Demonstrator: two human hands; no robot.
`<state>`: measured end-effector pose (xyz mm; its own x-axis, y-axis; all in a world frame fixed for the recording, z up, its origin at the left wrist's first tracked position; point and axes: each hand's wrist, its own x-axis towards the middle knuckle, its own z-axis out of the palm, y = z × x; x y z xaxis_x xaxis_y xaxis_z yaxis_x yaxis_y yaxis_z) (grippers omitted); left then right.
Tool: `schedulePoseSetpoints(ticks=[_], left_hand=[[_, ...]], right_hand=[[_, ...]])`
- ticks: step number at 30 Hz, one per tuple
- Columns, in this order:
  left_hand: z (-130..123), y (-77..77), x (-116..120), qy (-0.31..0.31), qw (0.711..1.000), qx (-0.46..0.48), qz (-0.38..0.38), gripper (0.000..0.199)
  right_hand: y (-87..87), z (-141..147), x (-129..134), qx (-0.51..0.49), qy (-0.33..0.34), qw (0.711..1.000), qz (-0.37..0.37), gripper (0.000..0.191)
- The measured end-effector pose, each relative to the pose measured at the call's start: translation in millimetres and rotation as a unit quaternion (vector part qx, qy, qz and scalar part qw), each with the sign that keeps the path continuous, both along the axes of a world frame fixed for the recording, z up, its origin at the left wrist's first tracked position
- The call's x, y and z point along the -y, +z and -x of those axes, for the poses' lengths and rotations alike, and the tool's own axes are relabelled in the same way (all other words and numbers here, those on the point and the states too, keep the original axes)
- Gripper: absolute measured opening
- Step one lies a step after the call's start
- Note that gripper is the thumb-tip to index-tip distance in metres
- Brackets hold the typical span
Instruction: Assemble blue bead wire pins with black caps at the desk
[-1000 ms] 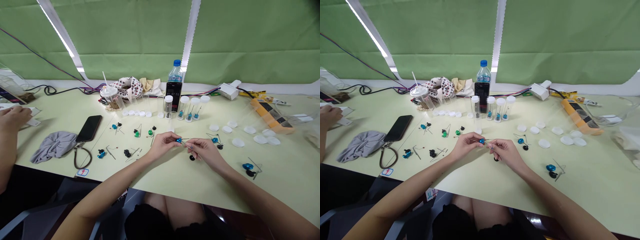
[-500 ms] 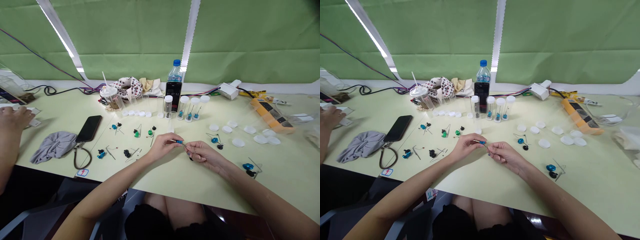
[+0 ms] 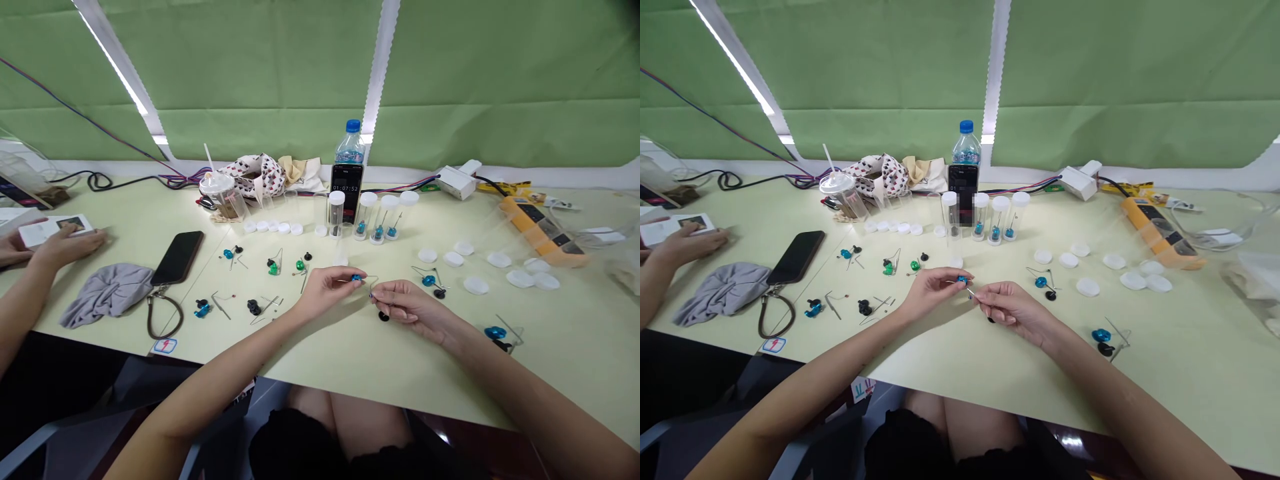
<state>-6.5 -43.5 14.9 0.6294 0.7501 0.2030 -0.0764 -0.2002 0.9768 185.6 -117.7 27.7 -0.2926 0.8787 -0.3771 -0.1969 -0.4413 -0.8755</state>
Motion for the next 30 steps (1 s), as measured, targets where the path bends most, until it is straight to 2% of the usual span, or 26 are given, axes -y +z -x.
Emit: schedulePoseSetpoints(ticks=[3, 6, 10, 13, 17, 20, 22, 25, 28, 30], left_hand=[[-0.3, 0.2, -3.0, 0.004, 0.996, 0.035, 0.083, 0.033], [-0.6, 1.7, -3.7, 0.004, 0.989, 0.061, 0.133, 0.032], [-1.4, 4.1, -2.7, 0.003, 0.983, 0.091, 0.159, 0.032], [-1.5, 5.6, -3.1, 0.006, 0.980, 0.111, 0.165, 0.030], [-1.6, 5.8, -4.9, 0.011, 0.978, 0.123, 0.170, 0.027], [-2.1, 4.4, -6.1, 0.014, 0.976, 0.131, 0.173, 0.027], [-2.4, 3.3, -6.3, 0.018, 0.976, 0.134, 0.172, 0.027], [-2.6, 2.7, -6.2, 0.023, 0.976, 0.131, 0.171, 0.028], [-2.5, 3.1, -5.9, 0.027, 0.976, 0.122, 0.176, 0.030], [-2.2, 3.8, -5.5, 0.027, 0.977, 0.112, 0.178, 0.032]], right_hand=[[2.5, 1.4, 0.8, 0.047, -0.021, 0.998, -0.047, 0.028], [2.6, 0.8, 0.5, 0.093, -0.065, 0.987, -0.111, 0.027], [4.1, -0.2, 0.4, 0.164, -0.128, 0.953, -0.221, 0.021], [5.9, 0.5, 1.9, 0.229, -0.164, 0.902, -0.327, 0.014], [3.9, 2.5, 5.6, 0.371, -0.140, 0.802, -0.446, 0.013], [1.5, 4.3, 8.5, 0.437, -0.121, 0.739, -0.498, 0.013], [1.7, 4.9, 9.8, 0.465, -0.116, 0.719, -0.504, 0.014], [4.7, 4.2, 10.1, 0.477, -0.114, 0.728, -0.479, 0.020], [6.7, 2.7, 9.3, 0.464, -0.091, 0.776, -0.417, 0.025], [5.8, 2.4, 9.0, 0.461, -0.061, 0.798, -0.384, 0.025]])
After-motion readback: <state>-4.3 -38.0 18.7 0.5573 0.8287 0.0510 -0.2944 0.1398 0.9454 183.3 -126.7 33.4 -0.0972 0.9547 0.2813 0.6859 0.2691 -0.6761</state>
